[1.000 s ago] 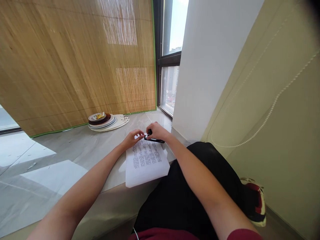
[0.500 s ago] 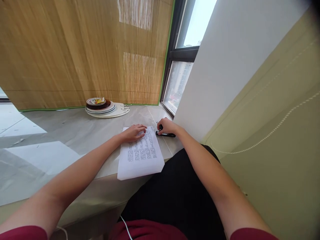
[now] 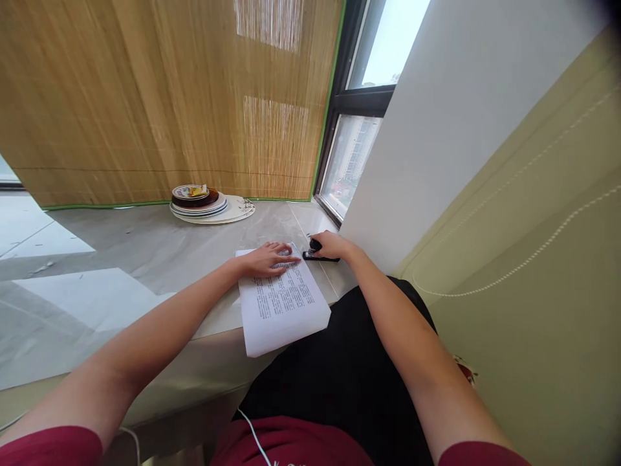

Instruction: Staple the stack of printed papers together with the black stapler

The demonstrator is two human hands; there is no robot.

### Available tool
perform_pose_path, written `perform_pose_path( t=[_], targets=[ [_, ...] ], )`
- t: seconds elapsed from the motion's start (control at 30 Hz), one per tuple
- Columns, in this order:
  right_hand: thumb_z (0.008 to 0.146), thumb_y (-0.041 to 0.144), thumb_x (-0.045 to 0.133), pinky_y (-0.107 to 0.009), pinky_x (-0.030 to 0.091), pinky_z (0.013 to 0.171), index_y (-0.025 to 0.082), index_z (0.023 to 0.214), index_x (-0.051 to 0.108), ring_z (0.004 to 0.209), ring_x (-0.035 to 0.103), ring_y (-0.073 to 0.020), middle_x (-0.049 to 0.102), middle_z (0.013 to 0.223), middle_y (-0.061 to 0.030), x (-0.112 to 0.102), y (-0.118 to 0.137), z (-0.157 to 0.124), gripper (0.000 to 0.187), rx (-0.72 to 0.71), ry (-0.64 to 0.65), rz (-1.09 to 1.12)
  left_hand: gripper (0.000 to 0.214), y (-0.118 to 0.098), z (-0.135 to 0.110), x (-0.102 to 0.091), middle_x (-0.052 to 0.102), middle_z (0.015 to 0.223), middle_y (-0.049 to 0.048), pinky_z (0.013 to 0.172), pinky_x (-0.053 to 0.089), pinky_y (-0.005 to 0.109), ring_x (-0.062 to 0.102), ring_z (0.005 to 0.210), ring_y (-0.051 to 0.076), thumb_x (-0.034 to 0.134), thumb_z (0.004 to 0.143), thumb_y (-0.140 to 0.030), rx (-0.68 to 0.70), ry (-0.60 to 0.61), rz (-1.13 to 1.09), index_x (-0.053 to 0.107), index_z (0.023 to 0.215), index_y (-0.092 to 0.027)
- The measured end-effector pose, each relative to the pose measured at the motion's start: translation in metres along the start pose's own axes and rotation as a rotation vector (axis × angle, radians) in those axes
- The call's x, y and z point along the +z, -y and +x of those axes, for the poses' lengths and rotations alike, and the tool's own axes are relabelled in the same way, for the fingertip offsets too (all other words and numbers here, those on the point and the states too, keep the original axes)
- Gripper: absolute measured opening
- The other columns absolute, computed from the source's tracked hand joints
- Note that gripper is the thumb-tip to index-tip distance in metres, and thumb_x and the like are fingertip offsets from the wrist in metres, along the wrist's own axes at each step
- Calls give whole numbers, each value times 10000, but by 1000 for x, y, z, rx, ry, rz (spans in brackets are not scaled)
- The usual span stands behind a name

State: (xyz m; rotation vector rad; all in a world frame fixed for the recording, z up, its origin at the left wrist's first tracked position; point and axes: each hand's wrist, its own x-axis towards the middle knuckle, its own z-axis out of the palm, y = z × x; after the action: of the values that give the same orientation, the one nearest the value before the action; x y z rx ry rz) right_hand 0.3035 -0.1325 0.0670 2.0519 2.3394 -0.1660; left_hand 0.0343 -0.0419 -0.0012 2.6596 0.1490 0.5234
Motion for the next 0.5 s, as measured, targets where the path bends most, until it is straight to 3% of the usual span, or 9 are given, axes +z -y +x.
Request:
perform_pose_path(
  t=[0.1,0.27,0.5],
  targets=[
    [855,293,801,-284,415,670,201,1073,731,1004,708,-256,772,1134,-119,0,6,1,246,-13,5,-9,503,-5,0,-2,512,1640,59,1241,299,499,504,1463,369,658,956,-524,-8,95,28,674,1444,-402],
    [889,307,764,-280,434,723,202,1074,710,1037,702,-248,771,1150,-101,-1,18,2,219,-70,26,11,607,-12,0,-6,134,1800,19,1314,126,562,121,1668,325,393,1091,-448,-75,377,199,301,1690,-405],
    [929,297,728,-289,439,777,188,1108,667,1059,698,-253,763,1171,-111,3,27,6,218,-126,17,-16,627,-17,1,-7,19,1799,-31,1315,132,596,62,1670,347,371,1093,-411,-40,415,208,225,1702,-431]
  ],
)
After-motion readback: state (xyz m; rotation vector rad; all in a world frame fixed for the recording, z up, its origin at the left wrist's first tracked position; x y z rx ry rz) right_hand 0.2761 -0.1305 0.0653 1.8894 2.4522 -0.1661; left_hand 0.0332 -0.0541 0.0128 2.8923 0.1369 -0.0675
